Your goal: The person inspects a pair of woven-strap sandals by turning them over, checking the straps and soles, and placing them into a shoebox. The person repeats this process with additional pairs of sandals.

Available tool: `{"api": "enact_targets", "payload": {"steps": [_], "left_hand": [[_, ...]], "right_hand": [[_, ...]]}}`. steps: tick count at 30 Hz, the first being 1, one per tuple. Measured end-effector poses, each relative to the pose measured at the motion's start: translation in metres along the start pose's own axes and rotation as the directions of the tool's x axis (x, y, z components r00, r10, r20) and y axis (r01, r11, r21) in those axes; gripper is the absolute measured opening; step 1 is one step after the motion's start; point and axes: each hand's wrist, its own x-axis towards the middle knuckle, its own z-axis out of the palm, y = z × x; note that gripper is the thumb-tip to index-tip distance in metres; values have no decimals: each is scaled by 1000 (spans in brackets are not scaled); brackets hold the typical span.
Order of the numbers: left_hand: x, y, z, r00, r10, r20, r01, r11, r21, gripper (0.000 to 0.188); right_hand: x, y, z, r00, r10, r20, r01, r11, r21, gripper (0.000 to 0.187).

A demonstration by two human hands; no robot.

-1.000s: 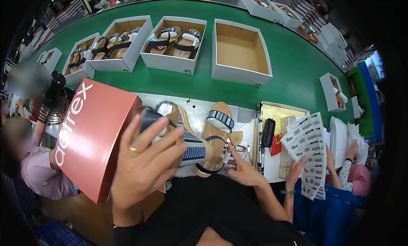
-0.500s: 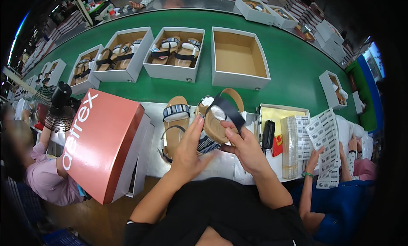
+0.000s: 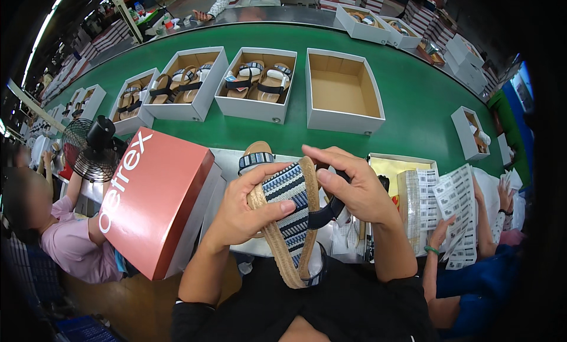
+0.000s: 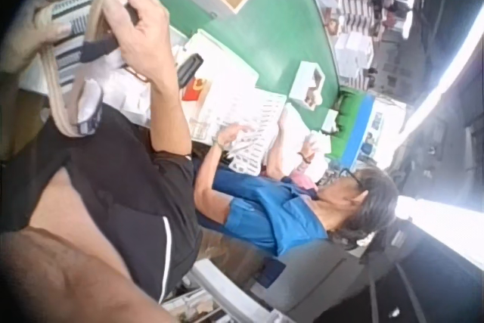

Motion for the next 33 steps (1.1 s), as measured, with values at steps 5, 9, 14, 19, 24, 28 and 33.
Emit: {"api": "enact_targets", "payload": {"steps": [5, 9, 14, 19, 24, 28, 33], "left_hand": [[-7, -9, -4, 998, -55, -10, 55, 998, -24, 53], [-7, -7, -1, 998, -55, -22, 55, 998, -1, 53], [-7, -11, -1, 997, -67, -31, 67, 998, -1, 52], [-6, -9, 0, 995, -97, -34, 97, 995, 2, 52], [-7, -8, -1, 998, -58, -23, 59, 998, 36, 54], [-9, 0, 1, 996, -93, -3, 92, 990, 110, 59], [-14, 0, -1, 1000, -22, 8, 20, 975, 222, 57]], "right_hand": [[-1, 8, 4, 996, 32, 79, -30, 999, -24, 51], [1, 8, 5, 991, 104, 83, -108, 993, 43, 53], [-1, 14, 9, 988, 142, 66, -150, 980, 130, 49], [-1, 16, 10, 989, 143, 42, -147, 976, 159, 49], [-1, 18, 9, 994, 95, 53, -101, 987, 128, 48], [1, 13, 11, 986, 159, 47, -166, 956, 242, 46], [0, 10, 12, 982, 176, 66, -187, 927, 326, 40]]}}
